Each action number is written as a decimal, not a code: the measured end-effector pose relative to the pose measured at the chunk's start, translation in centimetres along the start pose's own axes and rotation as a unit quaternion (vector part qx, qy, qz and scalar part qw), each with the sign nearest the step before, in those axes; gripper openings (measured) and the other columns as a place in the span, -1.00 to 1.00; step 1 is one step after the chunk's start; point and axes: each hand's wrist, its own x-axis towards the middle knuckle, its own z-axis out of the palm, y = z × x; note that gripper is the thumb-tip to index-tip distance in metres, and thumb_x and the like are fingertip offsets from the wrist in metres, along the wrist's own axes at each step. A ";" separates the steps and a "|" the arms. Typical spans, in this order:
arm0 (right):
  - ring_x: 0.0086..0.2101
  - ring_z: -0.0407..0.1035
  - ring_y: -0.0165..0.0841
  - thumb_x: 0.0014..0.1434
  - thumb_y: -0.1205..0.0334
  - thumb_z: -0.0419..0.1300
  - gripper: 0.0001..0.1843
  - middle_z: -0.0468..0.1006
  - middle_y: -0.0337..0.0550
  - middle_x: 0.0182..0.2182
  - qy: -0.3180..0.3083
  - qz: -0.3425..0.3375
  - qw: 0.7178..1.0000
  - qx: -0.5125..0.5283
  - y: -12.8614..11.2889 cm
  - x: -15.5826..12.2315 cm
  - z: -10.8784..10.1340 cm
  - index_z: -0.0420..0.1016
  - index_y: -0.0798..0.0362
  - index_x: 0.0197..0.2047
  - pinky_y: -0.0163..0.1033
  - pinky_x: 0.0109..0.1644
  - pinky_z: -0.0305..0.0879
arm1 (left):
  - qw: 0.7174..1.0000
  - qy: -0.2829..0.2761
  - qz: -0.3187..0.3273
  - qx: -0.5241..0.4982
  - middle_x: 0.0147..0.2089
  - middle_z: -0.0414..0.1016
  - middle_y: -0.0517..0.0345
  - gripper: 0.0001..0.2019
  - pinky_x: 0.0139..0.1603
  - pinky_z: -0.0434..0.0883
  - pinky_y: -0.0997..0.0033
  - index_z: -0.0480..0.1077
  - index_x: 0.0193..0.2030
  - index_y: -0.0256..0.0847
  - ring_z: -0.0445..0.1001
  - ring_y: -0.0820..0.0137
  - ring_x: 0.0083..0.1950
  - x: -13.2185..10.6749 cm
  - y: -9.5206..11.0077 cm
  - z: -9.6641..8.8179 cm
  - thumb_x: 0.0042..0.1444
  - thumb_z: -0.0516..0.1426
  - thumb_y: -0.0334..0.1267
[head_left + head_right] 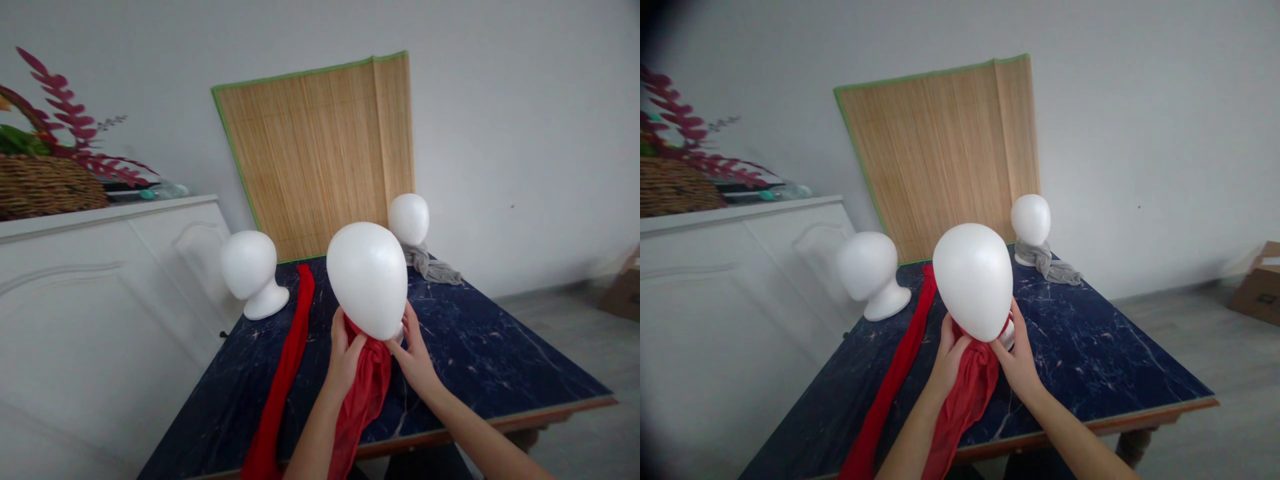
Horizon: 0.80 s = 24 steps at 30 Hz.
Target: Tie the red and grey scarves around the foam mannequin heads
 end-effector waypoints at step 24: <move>-0.69 -0.03 -0.58 -0.21 0.10 0.32 -0.72 0.23 -0.34 -0.76 0.008 0.308 0.945 0.108 0.4 1.0 -0.7 0.36 0.11 -0.65 -0.41 -0.65 -0.18 | 0.986 0.027 -0.145 0.080 0.12 0.25 -0.11 -0.89 0.31 0.14 0.12 0.53 -0.43 -0.26 0.25 0.10 0.23 -0.3 -0.2 -0.3 -0.07 0.16 -0.34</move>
